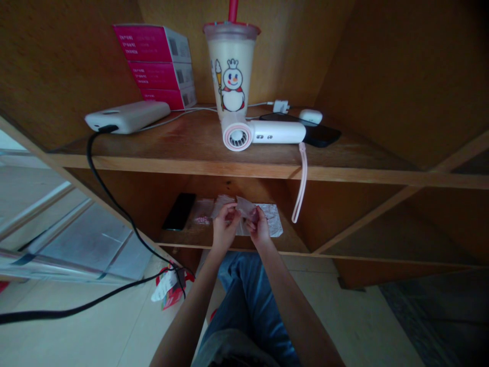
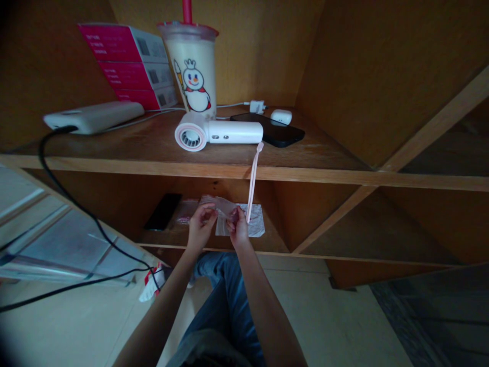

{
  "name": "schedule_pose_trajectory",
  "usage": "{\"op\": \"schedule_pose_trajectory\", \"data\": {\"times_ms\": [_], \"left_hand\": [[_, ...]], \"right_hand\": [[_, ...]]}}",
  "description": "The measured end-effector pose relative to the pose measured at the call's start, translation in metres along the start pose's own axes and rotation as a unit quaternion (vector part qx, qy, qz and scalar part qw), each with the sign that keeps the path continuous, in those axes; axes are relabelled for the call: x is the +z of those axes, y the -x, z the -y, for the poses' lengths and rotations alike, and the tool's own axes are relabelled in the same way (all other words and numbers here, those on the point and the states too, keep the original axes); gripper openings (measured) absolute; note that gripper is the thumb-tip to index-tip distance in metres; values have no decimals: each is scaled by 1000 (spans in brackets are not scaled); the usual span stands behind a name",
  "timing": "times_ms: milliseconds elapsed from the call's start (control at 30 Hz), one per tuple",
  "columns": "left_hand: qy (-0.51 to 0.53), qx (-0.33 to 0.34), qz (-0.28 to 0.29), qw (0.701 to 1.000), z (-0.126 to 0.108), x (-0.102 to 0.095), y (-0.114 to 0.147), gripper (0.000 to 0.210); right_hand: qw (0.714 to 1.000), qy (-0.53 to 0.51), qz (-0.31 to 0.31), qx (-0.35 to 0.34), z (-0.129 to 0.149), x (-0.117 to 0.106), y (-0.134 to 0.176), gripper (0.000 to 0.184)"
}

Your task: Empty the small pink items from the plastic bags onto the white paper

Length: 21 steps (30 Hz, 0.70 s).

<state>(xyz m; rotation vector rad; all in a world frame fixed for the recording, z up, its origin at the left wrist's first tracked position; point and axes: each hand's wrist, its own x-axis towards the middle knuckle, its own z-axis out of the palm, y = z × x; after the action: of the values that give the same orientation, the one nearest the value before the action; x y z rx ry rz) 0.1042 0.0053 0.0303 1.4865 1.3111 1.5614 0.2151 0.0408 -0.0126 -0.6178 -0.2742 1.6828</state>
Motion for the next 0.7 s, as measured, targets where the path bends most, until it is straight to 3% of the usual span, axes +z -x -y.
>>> {"op": "schedule_pose_trajectory", "data": {"times_ms": [367, 500, 700], "left_hand": [[-38, -13, -25, 999, -2, -4, -1, 26], [-8, -19, -5, 1000, 3, -10, -4, 33], [-31, -13, 19, 999, 6, -22, -7, 17]], "right_hand": [[998, 63, -6, -1, 0, 1, 5, 19], [997, 80, -7, 0, 0, 4, 7, 23], [996, 84, 8, 36, 2, 1, 1, 27]]}}
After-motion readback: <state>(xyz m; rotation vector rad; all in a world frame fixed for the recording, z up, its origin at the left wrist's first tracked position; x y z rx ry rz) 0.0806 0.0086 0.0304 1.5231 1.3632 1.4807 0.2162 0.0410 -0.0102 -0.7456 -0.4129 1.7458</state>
